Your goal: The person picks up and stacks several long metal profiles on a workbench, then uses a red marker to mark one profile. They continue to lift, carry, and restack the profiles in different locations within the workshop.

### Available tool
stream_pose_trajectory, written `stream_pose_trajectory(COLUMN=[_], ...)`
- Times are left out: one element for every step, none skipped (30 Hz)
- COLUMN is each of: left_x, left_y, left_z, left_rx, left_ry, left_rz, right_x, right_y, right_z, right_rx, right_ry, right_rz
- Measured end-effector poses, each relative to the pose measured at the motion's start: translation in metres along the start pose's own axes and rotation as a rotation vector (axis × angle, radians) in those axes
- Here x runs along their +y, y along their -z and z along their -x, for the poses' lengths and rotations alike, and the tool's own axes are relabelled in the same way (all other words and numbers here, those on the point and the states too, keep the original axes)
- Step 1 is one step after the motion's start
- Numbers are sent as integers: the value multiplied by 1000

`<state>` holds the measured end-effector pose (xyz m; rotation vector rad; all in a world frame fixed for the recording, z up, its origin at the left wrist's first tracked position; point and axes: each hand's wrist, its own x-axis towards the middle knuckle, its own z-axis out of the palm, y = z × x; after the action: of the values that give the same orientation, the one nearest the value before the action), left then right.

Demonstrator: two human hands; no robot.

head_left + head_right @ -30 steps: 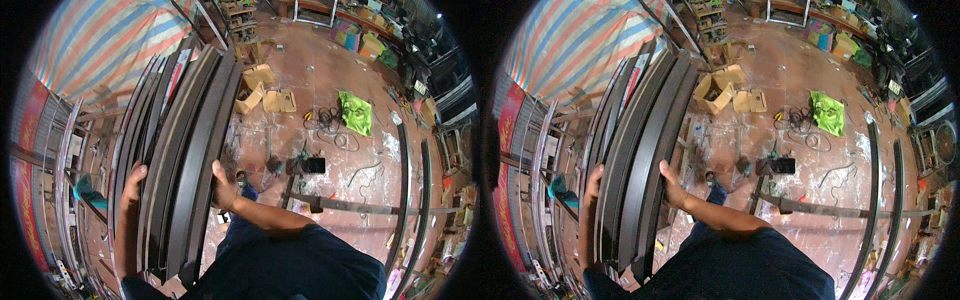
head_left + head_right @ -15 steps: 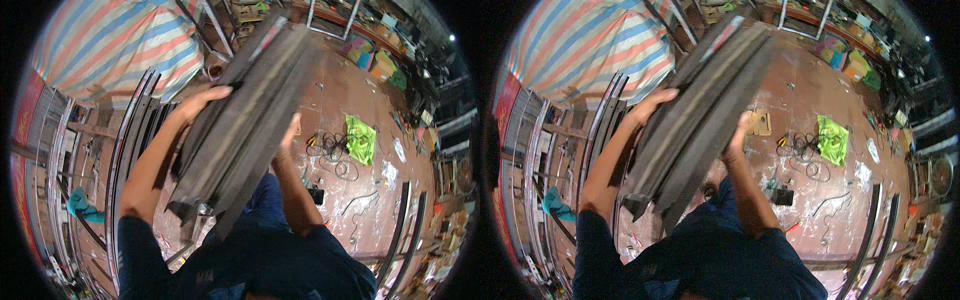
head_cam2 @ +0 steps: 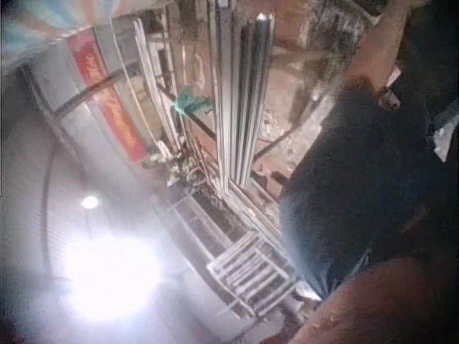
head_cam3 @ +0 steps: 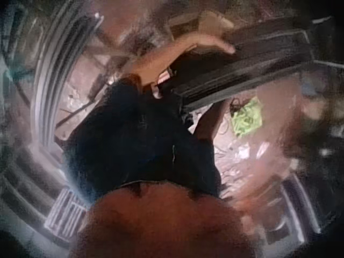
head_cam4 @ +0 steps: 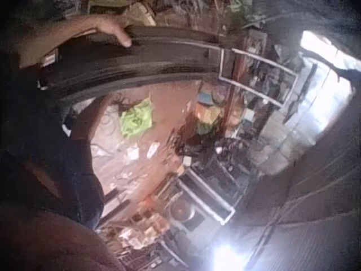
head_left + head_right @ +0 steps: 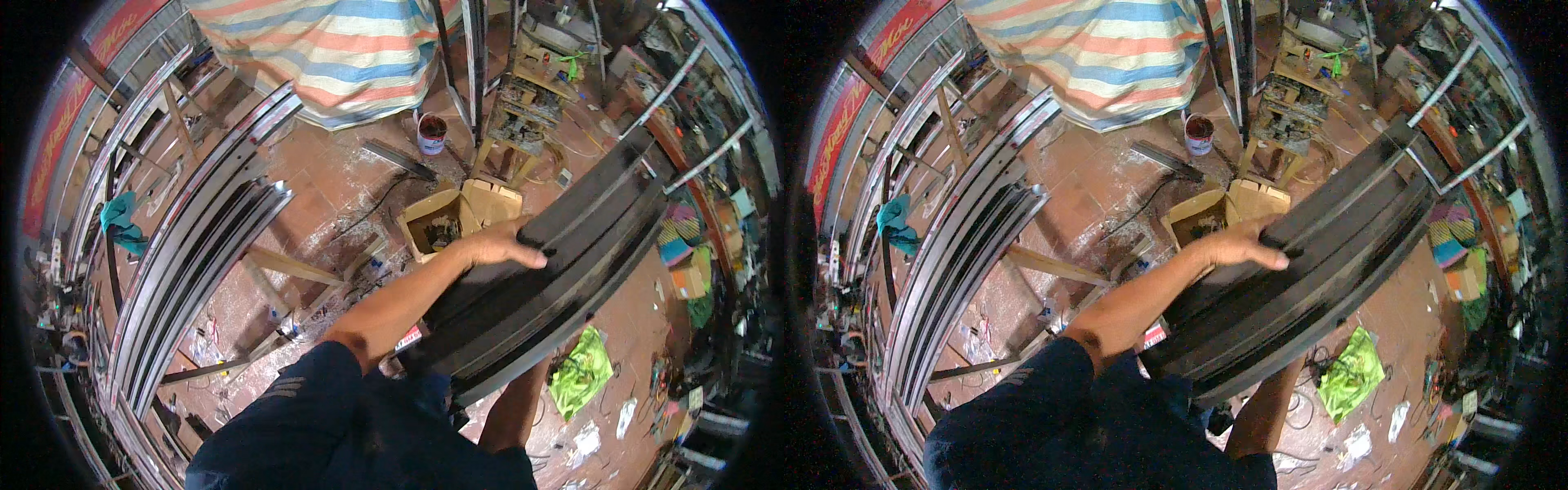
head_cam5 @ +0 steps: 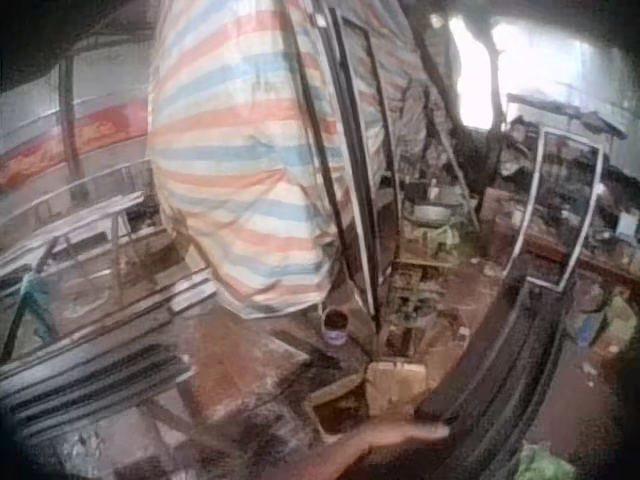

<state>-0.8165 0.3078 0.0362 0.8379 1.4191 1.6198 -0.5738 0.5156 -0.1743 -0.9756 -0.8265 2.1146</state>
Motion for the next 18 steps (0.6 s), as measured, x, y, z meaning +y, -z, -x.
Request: stream_pose_trajectory(left_x=[-20, -43, -68, -84, -102, -119, -140, -160, -184, -194, -214, -237, -255, -272, -288, -306, -334, -360], left_y=[3, 6, 6, 6, 13, 17, 22, 28, 38, 47, 58, 68, 75, 87, 99, 112, 115, 119], left_z=[-11, -20, -30, -31, -31, -27, -20, -8, -2, 8, 21, 40, 64, 87, 109, 130, 158, 182], left_rx=[14, 22, 17, 61, 102, 122, 195, 270, 277, 322, 378, 452, 538, 586, 626, 634, 792, 942], left_ry=[5, 16, -10, 9, 41, 77, 90, 106, 116, 157, 164, 166, 225, 252, 280, 277, 336, 396], left_rz=[1, 4, 9, 88, 91, 91, 82, 72, 96, 113, 135, 157, 156, 179, 201, 249, 246, 236], right_x=[10, 22, 33, 45, 62, 80, 99, 121, 145, 168, 196, 230, 261, 296, 333, 370, 405, 433], right_y=[22, 43, 73, 94, 114, 137, 152, 167, 179, 189, 197, 202, 208, 212, 214, 216, 210, 199], right_z=[-24, -45, -61, -76, -88, -94, -103, -105, -103, -103, -101, -98, -93, -86, -76, -65, -53, -41], right_rx=[25, 53, 100, 127, 141, 169, 175, 176, 174, 158, 124, 71, 3, -89, -205, -338, -477, -592], right_ry=[-52, -98, -133, -179, -230, -272, -318, -374, -419, -458, -510, -577, -641, -711, -784, -861, -939, -1013], right_rz=[33, 65, 85, 110, 140, 159, 180, 197, 201, 208, 213, 216, 214, 194, 153, 109, 71, 81])
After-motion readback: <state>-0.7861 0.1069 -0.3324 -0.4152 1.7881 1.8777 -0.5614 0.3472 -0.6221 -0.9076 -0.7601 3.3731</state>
